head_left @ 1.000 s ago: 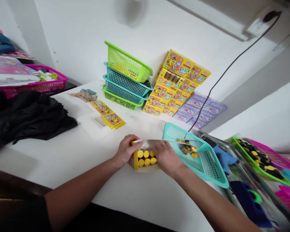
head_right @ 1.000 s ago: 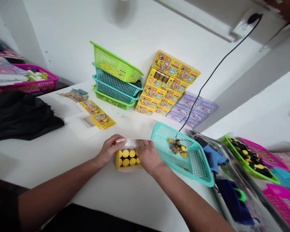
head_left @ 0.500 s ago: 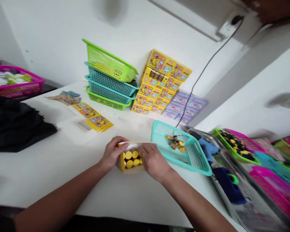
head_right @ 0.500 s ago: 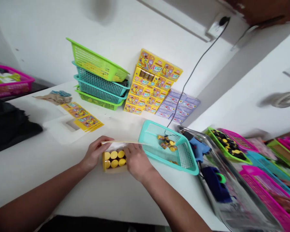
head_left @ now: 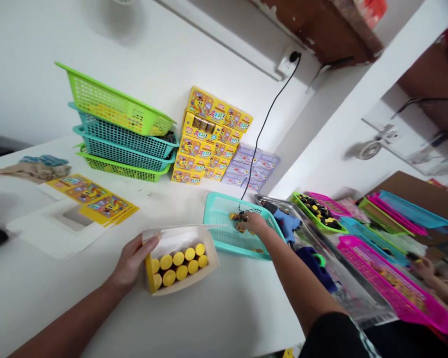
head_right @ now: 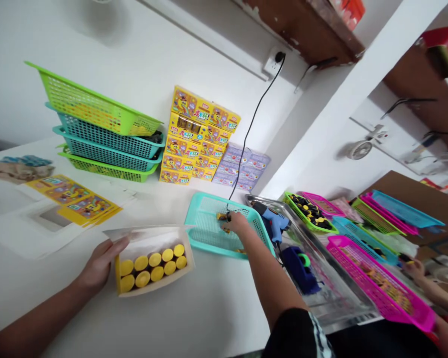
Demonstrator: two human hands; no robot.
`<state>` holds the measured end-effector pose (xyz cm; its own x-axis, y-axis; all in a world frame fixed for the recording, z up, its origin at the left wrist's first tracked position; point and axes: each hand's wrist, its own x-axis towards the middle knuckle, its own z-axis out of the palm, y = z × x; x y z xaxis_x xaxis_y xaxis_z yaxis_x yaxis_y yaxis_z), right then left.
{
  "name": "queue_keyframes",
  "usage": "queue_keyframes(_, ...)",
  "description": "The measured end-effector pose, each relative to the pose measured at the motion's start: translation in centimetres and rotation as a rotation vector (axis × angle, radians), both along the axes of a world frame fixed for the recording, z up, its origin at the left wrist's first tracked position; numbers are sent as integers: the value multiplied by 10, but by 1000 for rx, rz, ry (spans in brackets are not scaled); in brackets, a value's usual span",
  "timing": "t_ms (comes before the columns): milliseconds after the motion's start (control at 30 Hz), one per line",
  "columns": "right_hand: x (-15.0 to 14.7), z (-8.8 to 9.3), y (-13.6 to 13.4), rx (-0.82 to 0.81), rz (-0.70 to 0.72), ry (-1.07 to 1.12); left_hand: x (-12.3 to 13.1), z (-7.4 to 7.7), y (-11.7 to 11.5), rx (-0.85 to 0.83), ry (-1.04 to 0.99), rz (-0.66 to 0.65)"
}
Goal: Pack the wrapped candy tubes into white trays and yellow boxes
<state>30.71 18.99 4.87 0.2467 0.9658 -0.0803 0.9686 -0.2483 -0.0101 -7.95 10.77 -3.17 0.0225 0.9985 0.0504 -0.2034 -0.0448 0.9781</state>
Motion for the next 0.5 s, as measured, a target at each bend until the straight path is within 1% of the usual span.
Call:
queue_keyframes(133, -10, -24, 16, -56, -42, 38, -2, 0, 0, -37, -46, -71)
queue_keyframes(200, -17, -31, 18, -89, -67, 83, -2, 2, -1, -53, -39, -88)
queue_keyframes(267, -21, -34, 17, -128, -83, 155, -1, 6, -2, -82, -30, -87)
queue_keyframes(367, -22, -26, 9, -114, -101, 265, 3, 13, -5, -149, -48, -95)
queue_keyframes(433, -20, -13, -5, -44, -102, 338, 6, 16, -6, -177, -72, -98)
queue_keyframes(500, -20, 3, -30, 21, -70, 437, 9, 18, -7, -180, -92, -93)
